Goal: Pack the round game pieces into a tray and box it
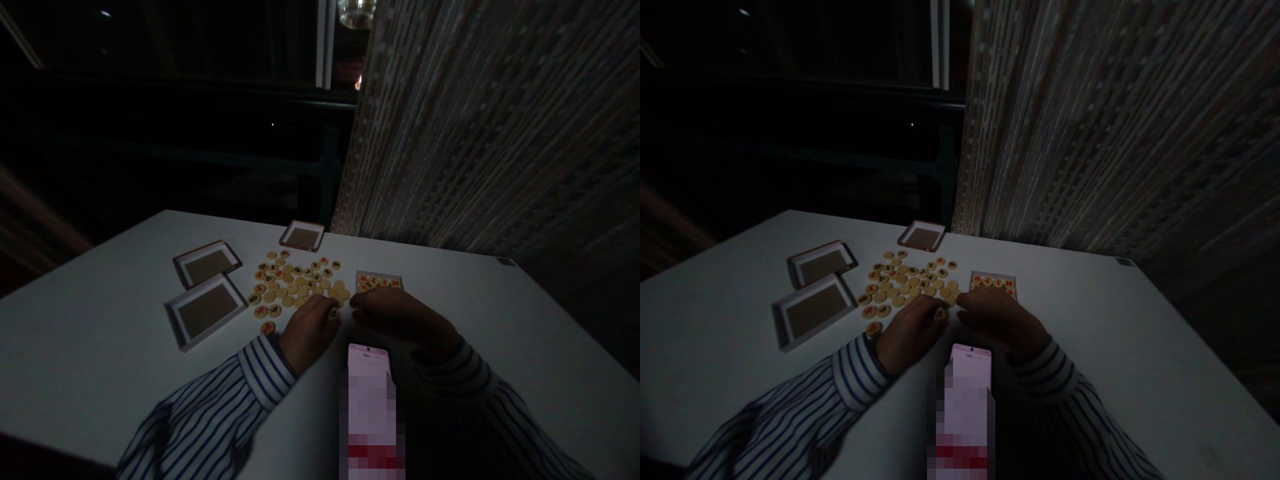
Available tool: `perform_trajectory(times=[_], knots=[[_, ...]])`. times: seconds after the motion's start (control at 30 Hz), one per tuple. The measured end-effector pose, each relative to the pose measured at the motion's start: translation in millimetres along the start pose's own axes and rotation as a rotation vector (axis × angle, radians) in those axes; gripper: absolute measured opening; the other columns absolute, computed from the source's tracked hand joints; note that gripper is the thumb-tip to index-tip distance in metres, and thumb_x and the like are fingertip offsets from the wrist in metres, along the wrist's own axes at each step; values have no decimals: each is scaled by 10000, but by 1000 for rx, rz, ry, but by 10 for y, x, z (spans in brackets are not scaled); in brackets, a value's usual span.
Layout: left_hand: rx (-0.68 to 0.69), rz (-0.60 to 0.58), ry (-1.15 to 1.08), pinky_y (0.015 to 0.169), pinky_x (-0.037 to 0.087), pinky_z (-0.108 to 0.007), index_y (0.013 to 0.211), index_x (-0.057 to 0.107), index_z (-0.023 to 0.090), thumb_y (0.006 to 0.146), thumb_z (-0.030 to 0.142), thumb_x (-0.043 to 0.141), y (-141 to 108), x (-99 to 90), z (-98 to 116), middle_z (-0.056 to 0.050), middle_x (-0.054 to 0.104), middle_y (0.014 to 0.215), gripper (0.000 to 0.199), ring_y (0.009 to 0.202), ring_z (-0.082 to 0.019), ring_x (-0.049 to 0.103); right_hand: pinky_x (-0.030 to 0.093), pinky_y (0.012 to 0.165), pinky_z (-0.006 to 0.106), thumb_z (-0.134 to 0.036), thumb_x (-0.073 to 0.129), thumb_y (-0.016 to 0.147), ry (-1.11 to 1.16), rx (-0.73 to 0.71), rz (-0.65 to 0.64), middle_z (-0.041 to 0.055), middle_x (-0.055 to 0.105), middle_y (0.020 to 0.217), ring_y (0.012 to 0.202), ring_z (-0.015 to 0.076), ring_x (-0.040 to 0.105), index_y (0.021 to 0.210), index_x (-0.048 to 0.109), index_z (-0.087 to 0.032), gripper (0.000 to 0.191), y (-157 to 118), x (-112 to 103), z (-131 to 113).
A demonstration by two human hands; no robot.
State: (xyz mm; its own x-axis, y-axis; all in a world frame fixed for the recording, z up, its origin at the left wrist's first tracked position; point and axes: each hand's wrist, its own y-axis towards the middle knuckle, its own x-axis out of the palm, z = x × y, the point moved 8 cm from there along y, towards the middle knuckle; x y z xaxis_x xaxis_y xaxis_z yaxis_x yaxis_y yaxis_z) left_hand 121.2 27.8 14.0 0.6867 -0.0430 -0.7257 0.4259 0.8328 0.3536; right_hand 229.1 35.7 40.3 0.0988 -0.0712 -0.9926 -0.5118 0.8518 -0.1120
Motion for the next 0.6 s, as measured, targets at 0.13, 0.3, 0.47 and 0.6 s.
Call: perform_trajectory(times=[0.13,0.3,0.47,0.6], knots=[[5,51,-84,805,447,-315,996,579,160,769,163,541,12,-5,-13,-74,584,953,230,903,-182,541,366,580,257,-279,443,824,6,6,-18,84,672,885,764,188,617,986,605,-185,247,14,32,30],[-14,103,-159,791,449,-308,952,607,160,754,158,566,18,-38,-4,-69,595,919,202,871,-170,546,362,585,260,-273,415,831,11,15,-36,80,672,861,761,185,616,961,602,-188,243,14,15,53],[-2,169,-215,729,451,-279,929,614,172,735,153,580,11,-73,6,-51,594,877,199,801,-149,543,353,605,268,-266,405,831,32,32,-19,77,666,854,769,183,605,902,608,-182,231,-36,-101,73],[-111,189,-288,641,446,-252,937,605,173,716,195,607,7,-25,-118,-23,578,793,223,691,-127,530,338,594,263,-294,399,844,36,76,-20,76,661,881,768,178,594,909,611,-185,247,-102,-211,111]])
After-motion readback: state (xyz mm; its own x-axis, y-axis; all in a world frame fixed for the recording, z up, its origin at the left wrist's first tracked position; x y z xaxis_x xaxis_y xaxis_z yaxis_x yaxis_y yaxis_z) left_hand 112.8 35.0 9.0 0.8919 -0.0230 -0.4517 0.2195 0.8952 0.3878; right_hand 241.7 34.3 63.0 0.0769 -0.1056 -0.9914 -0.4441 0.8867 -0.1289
